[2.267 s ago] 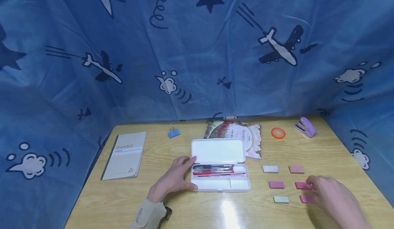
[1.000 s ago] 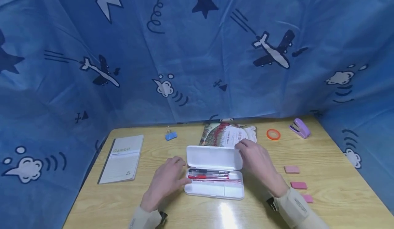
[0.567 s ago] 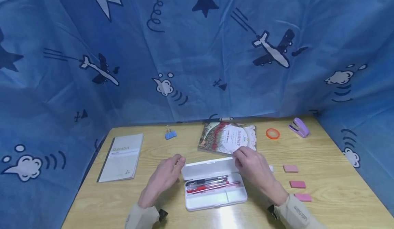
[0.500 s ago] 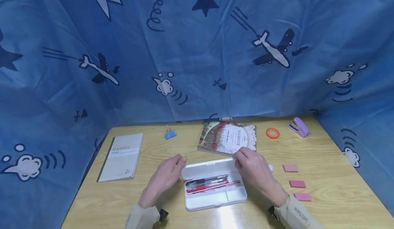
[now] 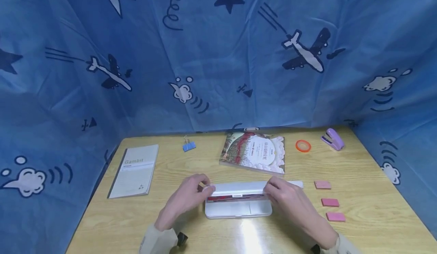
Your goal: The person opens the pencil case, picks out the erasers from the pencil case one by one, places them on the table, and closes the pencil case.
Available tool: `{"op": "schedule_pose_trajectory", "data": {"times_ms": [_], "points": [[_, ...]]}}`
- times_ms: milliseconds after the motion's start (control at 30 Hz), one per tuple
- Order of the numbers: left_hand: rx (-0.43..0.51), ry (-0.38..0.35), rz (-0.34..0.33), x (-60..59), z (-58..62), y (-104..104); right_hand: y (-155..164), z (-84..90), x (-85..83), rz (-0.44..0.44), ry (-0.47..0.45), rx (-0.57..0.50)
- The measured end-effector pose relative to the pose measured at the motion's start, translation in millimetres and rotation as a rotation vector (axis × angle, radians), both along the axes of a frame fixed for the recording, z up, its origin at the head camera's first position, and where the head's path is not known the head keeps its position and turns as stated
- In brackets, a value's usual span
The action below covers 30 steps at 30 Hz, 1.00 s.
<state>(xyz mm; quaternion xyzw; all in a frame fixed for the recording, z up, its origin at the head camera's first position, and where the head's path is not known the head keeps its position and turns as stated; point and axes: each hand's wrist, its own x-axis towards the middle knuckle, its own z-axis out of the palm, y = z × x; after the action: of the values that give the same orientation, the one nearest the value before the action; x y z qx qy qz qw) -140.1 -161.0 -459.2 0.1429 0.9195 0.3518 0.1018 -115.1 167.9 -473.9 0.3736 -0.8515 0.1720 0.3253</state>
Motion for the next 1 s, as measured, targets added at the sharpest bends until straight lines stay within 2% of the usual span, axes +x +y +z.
{"op": "schedule_pose_trajectory", "data": {"times_ms": [100, 200, 333, 400, 600, 767, 1000], "points": [[-0.044, 0.005, -0.029, 1.8, -0.4, 2, 3, -1.2, 5.2, 0.024, -0.060, 0.027], [-0.095, 0.037, -0.048, 4.0, -2.0, 4, 2, -5.6, 6.4, 0.009, -0.114, 0.042], [-0.176, 0.074, -0.042, 7.6, -5.7, 9, -2, -12.5, 5.2, -0.070, -0.212, 0.043], [-0.210, 0.069, -0.025, 9.4, -8.2, 12, -4, -14.1, 5.1, -0.123, -0.289, 0.049], [-0.229, 0.037, 0.011, 11.8, -15.3, 14, -10, -10.0, 4.0, -0.219, -0.482, 0.125], [-0.220, 0.019, 0.007, 10.2, -16.2, 16, -13, -3.2, 2.3, -0.248, -0.535, 0.169], [-0.208, 0.004, 0.017, 8.4, -15.0, 19, -16, 3.1, 2.2, -0.270, -0.577, 0.178]]}}
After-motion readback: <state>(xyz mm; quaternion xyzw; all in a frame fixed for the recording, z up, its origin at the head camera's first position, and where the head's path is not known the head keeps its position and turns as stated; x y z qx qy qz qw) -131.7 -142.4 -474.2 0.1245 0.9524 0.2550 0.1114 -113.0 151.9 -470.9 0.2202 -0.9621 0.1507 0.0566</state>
